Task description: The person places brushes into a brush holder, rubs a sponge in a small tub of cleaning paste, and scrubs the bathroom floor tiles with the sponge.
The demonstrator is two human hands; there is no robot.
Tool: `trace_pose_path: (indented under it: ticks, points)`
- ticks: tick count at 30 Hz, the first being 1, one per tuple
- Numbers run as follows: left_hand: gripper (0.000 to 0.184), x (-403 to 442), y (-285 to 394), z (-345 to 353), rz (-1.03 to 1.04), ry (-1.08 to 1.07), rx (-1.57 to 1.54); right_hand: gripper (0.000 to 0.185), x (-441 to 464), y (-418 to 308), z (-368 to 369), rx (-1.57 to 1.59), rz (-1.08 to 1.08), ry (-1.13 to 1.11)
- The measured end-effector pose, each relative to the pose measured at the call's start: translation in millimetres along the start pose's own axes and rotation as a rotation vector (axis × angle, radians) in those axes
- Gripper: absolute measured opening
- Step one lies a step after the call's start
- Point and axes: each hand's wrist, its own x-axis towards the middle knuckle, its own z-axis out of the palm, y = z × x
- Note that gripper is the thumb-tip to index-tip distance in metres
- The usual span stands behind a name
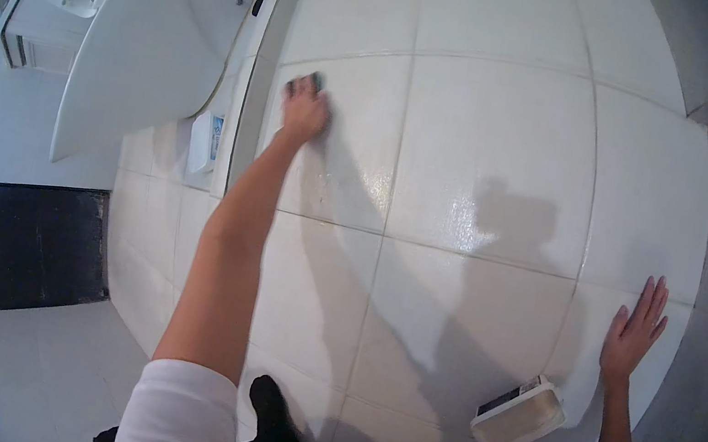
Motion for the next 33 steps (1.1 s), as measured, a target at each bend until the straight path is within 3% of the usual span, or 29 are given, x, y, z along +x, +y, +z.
trace_pose_path:
  ticks: [1,2,4,5,6,9,12,14,17,19,20,22,25,27,28,30,32,33]
  points:
    - [0.052,18.0,32.0,4.6,0.033,-0.004,-0.059,0.062,-1.3,0.6,0.3,0.013,-0.004,-0.004]
    - [0.05,19.7,88.9,-17.6,0.071,-0.143,-0.094,0.062,-2.9,1.8,-0.5,0.025,-0.007,-0.014]
    - [0.045,-4.7,151.1,13.8,0.385,0.139,-0.211,0.062,-3.6,3.9,-0.7,0.02,-0.012,-0.02]
    - [0.048,-42.0,180.6,13.5,0.408,0.224,-0.16,0.061,-1.7,2.1,-1.3,0.022,-0.016,-0.019]
    - [0.051,-82.3,202.0,-1.9,0.431,0.147,-0.269,0.061,0.2,-1.2,-1.8,0.021,-0.016,-0.018]
    - [0.052,-191.0,211.0,-25.1,0.501,-0.063,-0.399,0.061,-3.3,0.1,-7.9,0.037,-0.01,-0.051]
    - [0.046,-213.9,145.8,-29.6,0.532,-0.11,-0.262,0.061,-2.4,1.2,-4.4,0.028,-0.024,-0.029]
    - [0.05,-203.9,80.1,-25.6,0.284,0.048,-0.231,0.061,-3.1,1.3,-2.7,0.044,-0.017,-0.017]
    - [0.048,-193.0,-8.6,-29.0,-0.072,0.045,-0.015,0.061,-3.9,3.3,-1.0,0.074,-0.01,-0.006]
    - [0.052,-200.7,-29.4,-23.5,-0.083,0.003,0.071,0.062,-5.4,8.2,3.8,0.074,-0.004,-0.004]
    - [0.055,-203.3,-19.9,-27.3,-0.204,-0.084,-0.056,0.062,-5.2,9.6,4.3,0.075,-0.023,0.011]
    - [0.057,-220.5,5.0,-30.4,0.006,-0.062,-0.159,0.064,-6.7,11.2,11.2,0.093,-0.028,0.047]
    - [0.052,-240.0,96.9,-75.1,0.177,-0.093,-0.358,0.064,-6.7,7.8,9.8,0.014,0.003,0.019]
    - [0.041,-247.5,140.4,-94.0,-0.331,-0.31,-0.831,0.06,-5.5,6.8,4.5,0.07,0.019,0.012]
    - [0.041,-253.5,156.0,-90.1,-0.318,-0.325,-0.842,0.06,-8.4,2.7,-6.1,0.053,0.033,0.01]
    - [0.033,-259.5,187.9,-90.3,-0.508,-0.292,-1.473,0.055,-11.2,-12.7,-36.5,0.267,0.078,-0.052]
    - [0.036,-271.6,226.3,-93.8,-0.561,-0.456,-1.681,0.054,-41.9,-58.0,-87.5,1.003,0.331,-0.288]
    - [0.038,-277.5,255.6,-106.3,-0.57,-0.557,-1.783,0.055,-51.7,-80.2,-113.7,1.216,0.402,-0.421]
